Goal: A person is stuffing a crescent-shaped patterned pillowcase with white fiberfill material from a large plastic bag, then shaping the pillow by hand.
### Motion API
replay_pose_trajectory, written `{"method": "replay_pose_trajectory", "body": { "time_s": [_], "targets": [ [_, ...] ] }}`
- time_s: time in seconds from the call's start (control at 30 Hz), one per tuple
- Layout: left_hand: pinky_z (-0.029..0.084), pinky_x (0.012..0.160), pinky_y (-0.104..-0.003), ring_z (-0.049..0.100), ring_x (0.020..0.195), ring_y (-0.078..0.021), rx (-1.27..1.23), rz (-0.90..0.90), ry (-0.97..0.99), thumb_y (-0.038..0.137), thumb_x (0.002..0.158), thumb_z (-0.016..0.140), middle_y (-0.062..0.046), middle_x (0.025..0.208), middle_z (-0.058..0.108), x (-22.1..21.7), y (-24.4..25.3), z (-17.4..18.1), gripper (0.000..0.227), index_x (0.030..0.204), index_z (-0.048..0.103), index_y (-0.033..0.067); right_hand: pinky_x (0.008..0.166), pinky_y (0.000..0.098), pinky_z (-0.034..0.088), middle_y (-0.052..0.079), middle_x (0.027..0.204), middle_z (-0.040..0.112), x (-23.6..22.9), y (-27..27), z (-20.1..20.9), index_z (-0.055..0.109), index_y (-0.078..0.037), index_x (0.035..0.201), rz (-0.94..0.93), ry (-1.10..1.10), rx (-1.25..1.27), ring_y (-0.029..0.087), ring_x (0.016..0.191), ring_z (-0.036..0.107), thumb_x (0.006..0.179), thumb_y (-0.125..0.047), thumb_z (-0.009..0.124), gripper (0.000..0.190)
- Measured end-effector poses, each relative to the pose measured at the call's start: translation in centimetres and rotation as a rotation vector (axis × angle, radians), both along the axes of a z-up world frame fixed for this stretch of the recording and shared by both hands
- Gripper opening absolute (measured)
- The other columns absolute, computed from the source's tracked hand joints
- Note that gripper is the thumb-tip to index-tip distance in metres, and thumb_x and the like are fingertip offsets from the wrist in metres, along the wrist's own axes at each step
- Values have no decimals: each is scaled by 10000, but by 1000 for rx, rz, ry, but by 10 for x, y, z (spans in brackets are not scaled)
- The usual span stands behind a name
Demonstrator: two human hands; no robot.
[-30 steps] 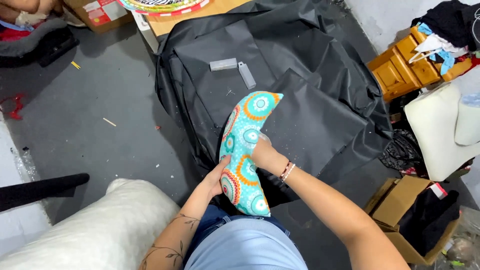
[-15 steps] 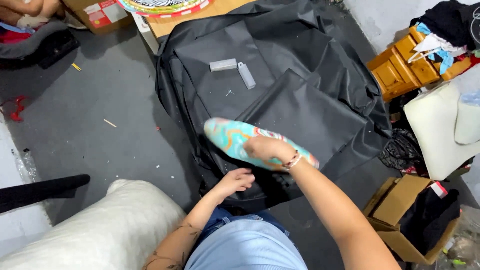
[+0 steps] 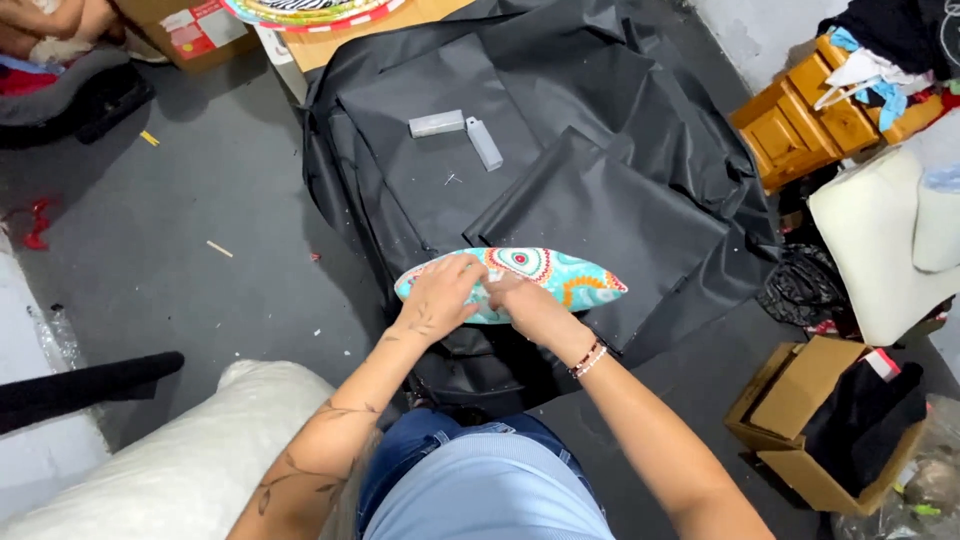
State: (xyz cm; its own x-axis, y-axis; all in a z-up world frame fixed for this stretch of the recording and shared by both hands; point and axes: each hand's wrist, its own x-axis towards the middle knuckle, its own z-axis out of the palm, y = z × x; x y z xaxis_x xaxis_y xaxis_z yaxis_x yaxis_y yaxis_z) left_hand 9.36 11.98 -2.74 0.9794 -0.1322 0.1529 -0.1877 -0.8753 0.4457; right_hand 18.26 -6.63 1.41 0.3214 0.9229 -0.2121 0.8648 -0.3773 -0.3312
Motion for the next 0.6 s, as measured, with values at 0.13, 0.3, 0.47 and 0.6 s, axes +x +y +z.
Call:
{"method": "replay_pose_trajectory", "body": {
  "time_s": [0.13, 0.3, 0.47, 0.6],
  "targets": [
    [514, 907, -406, 599, 1134, -275, 49, -10, -30, 119, 736, 817, -50, 1190, 549, 9, 10, 8, 524, 1153, 505, 174, 890, 413, 549, 108, 956, 669, -1, -13, 13, 641, -101, 947, -107, 152, 204, 344, 1009, 664, 830, 90, 531, 249],
    [490, 980, -432, 569, 1218, -304, 64, -116, -132, 18, 811, 719, -100, 1320, 522, 10, 13, 47, 544, 1302, 548, 178, 1027, 449, 498, 124, 1307, 542, -2, -17, 39, 534, -89, 1101, -295, 418, 289, 373, 1246, 554, 812, 133, 516, 364],
    [323, 1150, -508, 435, 1387, -306, 323, -119, -33, 446, 746, 771, -134, 1457, 476, 17, 13, 34, 530, 1195, 676, 182, 915, 414, 547, 17, 1085, 553, 8, -15, 28, 486, -194, 1095, -328, 140, 233, 285, 1067, 651, 988, -72, 486, 162],
    [319, 1132, -535, 453, 1359, -307, 418, -122, -7, 547, 718, 798, -156, 1369, 537, 28, 7, 7, 564, 1096, 716, 136, 927, 391, 527, 38, 1044, 629, 17, -12, -5, 550, -160, 1142, -294, 127, 214, 278, 1108, 645, 981, -39, 477, 214]
  ]
}}
